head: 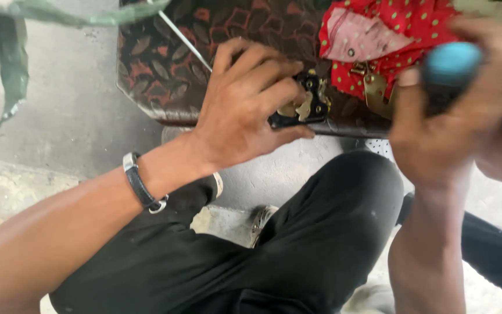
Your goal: Repairing and reassembling a mechanical door latch for a vehicle.
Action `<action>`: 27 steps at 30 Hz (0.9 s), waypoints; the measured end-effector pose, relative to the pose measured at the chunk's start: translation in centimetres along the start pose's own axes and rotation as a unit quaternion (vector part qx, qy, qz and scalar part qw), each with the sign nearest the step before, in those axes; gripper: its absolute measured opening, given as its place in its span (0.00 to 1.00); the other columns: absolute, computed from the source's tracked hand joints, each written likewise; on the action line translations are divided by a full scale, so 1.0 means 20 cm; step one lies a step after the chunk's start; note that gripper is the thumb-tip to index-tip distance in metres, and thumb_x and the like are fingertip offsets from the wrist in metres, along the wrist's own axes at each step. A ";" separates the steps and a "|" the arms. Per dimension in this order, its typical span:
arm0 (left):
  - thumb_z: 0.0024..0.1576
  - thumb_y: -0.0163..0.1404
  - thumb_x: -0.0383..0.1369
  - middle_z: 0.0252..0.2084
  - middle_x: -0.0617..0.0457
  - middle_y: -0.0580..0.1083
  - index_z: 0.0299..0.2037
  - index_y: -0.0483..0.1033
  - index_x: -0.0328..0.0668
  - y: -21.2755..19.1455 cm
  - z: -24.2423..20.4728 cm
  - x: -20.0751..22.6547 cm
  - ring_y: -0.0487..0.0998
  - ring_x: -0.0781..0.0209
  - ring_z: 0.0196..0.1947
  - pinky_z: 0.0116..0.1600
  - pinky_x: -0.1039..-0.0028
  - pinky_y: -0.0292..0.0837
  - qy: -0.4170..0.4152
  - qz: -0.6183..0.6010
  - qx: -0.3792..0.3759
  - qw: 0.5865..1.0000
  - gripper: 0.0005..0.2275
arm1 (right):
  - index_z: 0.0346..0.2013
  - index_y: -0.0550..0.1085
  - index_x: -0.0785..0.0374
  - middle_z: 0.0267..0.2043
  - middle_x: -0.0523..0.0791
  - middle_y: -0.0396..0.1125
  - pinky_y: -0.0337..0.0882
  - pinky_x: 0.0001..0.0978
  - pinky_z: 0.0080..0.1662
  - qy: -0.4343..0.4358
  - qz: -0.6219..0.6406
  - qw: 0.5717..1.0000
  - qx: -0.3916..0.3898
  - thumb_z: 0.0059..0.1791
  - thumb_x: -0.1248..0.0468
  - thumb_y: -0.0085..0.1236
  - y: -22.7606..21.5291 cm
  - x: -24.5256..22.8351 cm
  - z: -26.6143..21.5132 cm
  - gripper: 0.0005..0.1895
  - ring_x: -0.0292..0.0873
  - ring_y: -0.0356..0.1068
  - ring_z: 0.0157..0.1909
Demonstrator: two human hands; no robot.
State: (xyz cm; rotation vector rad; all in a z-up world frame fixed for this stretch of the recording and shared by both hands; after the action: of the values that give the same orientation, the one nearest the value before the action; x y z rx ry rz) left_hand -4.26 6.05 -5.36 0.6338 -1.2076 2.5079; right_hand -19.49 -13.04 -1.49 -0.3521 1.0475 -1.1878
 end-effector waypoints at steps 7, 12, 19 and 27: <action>0.44 0.70 0.45 0.55 0.49 0.76 0.46 0.76 0.43 -0.05 0.05 0.02 0.71 0.49 0.59 0.67 0.47 0.56 -0.047 -0.019 -0.049 0.998 0.25 | 0.62 0.69 0.64 0.52 0.56 0.62 0.65 0.46 0.60 0.019 -0.112 0.990 -0.081 0.48 0.80 0.60 0.19 0.07 0.11 0.27 0.58 0.63 0.58; 0.44 0.69 0.44 0.55 0.49 0.74 0.58 0.69 0.41 -0.07 0.05 -0.02 0.71 0.46 0.61 0.71 0.45 0.55 -0.079 -0.070 -0.094 0.990 0.33 | 0.60 0.71 0.63 0.52 0.53 0.66 0.67 0.45 0.58 0.036 -0.094 0.992 -0.077 0.48 0.79 0.64 0.22 0.11 0.16 0.26 0.57 0.66 0.55; 0.40 0.69 0.43 0.60 0.45 0.71 0.65 0.63 0.42 -0.17 0.09 -0.08 0.68 0.43 0.65 0.70 0.48 0.59 -0.092 -0.104 -0.132 0.982 0.42 | 0.58 0.72 0.64 0.52 0.53 0.69 0.67 0.48 0.57 0.078 -0.073 0.990 -0.091 0.45 0.75 0.69 0.22 0.08 0.26 0.27 0.58 0.67 0.55; 0.40 0.68 0.40 0.61 0.44 0.71 0.66 0.63 0.39 -0.22 0.10 -0.09 0.66 0.42 0.67 0.71 0.45 0.55 -0.087 -0.080 -0.167 0.979 0.41 | 0.50 0.75 0.67 0.50 0.54 0.69 0.66 0.50 0.57 0.001 -0.105 0.989 -0.107 0.41 0.71 0.71 0.17 -0.11 0.28 0.23 0.59 0.66 0.54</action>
State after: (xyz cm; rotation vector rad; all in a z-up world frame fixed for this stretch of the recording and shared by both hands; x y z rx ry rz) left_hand -0.33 6.91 -2.23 0.8336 -1.5304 2.0873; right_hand -12.87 -11.29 0.00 -0.6416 1.1652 -1.2647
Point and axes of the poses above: each hand's wrist, its own z-axis towards the middle knuckle, its own y-axis out of the palm, x = y × z, the point moved 5 cm from there along z, towards the middle knuckle
